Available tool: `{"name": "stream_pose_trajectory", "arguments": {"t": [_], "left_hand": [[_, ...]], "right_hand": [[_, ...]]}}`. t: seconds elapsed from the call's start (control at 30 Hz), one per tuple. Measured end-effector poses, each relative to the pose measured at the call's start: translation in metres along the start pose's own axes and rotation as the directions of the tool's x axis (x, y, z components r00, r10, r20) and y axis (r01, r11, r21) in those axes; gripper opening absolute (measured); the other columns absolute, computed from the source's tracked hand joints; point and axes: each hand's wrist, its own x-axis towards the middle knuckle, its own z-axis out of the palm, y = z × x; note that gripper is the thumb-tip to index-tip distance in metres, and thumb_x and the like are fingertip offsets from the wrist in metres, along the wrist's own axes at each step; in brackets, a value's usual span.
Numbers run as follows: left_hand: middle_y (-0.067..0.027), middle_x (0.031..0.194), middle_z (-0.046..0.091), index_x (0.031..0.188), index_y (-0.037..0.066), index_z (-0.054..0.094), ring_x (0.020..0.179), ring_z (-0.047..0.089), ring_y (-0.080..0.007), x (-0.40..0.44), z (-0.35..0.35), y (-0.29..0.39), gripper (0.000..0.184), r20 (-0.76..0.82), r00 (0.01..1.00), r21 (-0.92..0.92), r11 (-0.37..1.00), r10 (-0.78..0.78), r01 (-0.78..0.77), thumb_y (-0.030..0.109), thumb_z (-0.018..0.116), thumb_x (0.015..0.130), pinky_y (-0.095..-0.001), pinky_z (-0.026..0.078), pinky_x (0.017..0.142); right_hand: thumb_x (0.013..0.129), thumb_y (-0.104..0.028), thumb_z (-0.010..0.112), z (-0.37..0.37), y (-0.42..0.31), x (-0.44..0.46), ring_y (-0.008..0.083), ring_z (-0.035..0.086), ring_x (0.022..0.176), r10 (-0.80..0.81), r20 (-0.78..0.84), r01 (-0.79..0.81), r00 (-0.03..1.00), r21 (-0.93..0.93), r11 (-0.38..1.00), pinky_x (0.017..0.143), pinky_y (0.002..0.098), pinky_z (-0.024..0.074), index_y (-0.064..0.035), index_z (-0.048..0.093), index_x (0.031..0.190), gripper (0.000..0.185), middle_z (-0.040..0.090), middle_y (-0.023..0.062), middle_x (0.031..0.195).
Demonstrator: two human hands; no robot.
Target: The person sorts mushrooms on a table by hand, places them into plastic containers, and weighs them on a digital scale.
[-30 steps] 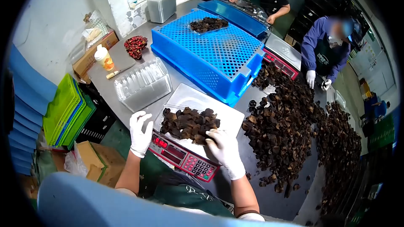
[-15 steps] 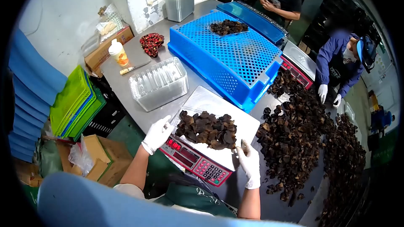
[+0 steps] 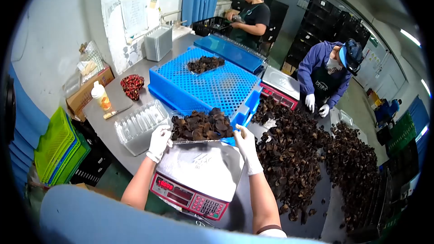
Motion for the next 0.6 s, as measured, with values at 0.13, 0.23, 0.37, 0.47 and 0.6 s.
{"name": "stream_pose_trajectory", "arguments": {"t": [0.13,0.23,0.37,0.47,0.6], "left_hand": [[-0.0076,0.077,0.054,0.116,-0.002,0.046,0.051,0.059,-0.0138,0.045,0.019,-0.015,0.024,-0.07,0.997,0.03,0.999,0.039,-0.037,0.001,0.054,0.093,-0.026,0.051,0.044],[-0.0087,0.08,0.056,0.117,-0.003,0.047,0.051,0.06,-0.0143,0.079,0.04,-0.023,0.027,-0.137,0.989,-0.01,0.998,0.061,-0.063,0.002,0.056,0.093,-0.0277,0.052,0.043],[-0.0147,0.108,0.058,0.134,-0.004,0.042,0.084,0.066,-0.0217,0.111,0.069,-0.01,0.045,-0.009,0.999,-0.299,0.954,0.031,-0.032,-0.002,0.056,0.092,-0.0285,0.057,0.071],[-0.0241,0.138,0.047,0.142,-0.003,0.037,0.116,0.059,-0.0268,0.112,0.071,-0.004,0.055,0.099,0.985,-0.012,0.99,0.143,-0.142,-0.003,0.057,0.091,-0.0314,0.051,0.093],[-0.0153,0.117,0.061,0.12,0.0,0.06,0.107,0.062,-0.0245,0.072,0.024,0.025,0.029,0.237,0.867,0.519,0.698,0.438,-0.494,0.007,0.057,0.091,-0.0332,0.049,0.091]], "right_hand": [[0.093,-0.012,0.06,0.004,0.016,0.042,0.0079,0.057,0.064,0.013,0.02,-0.014,1.0,0.042,0.999,0.056,0.0203,0.0451,0.0042,0.045,0.138,0.05,0.067,0.0089,0.097],[0.092,-0.011,0.059,0.011,0.0,0.026,0.0087,0.057,0.061,0.116,0.017,-0.117,0.993,0.171,0.978,0.056,0.0201,0.0459,0.0049,0.033,0.145,0.061,0.068,0.0113,0.102],[0.093,-0.011,0.058,0.009,0.0,0.001,0.0081,0.06,0.069,0.138,0.134,-0.159,0.981,0.159,0.974,0.061,0.0192,0.0466,0.0052,0.042,0.139,0.051,0.069,0.0098,0.102],[0.095,-0.012,0.058,-0.006,0.003,-0.022,0.0064,0.057,0.073,0.085,0.17,-0.102,0.982,0.092,0.99,0.066,0.0185,0.0465,0.004,0.051,0.132,0.041,0.068,0.0074,0.102],[0.095,-0.009,0.058,-0.059,0.019,-0.076,0.0045,0.054,0.072,0.119,0.128,-0.125,0.985,0.042,0.991,0.066,0.0189,0.0462,0.0025,0.06,0.123,0.03,0.069,0.0045,0.101]]}}
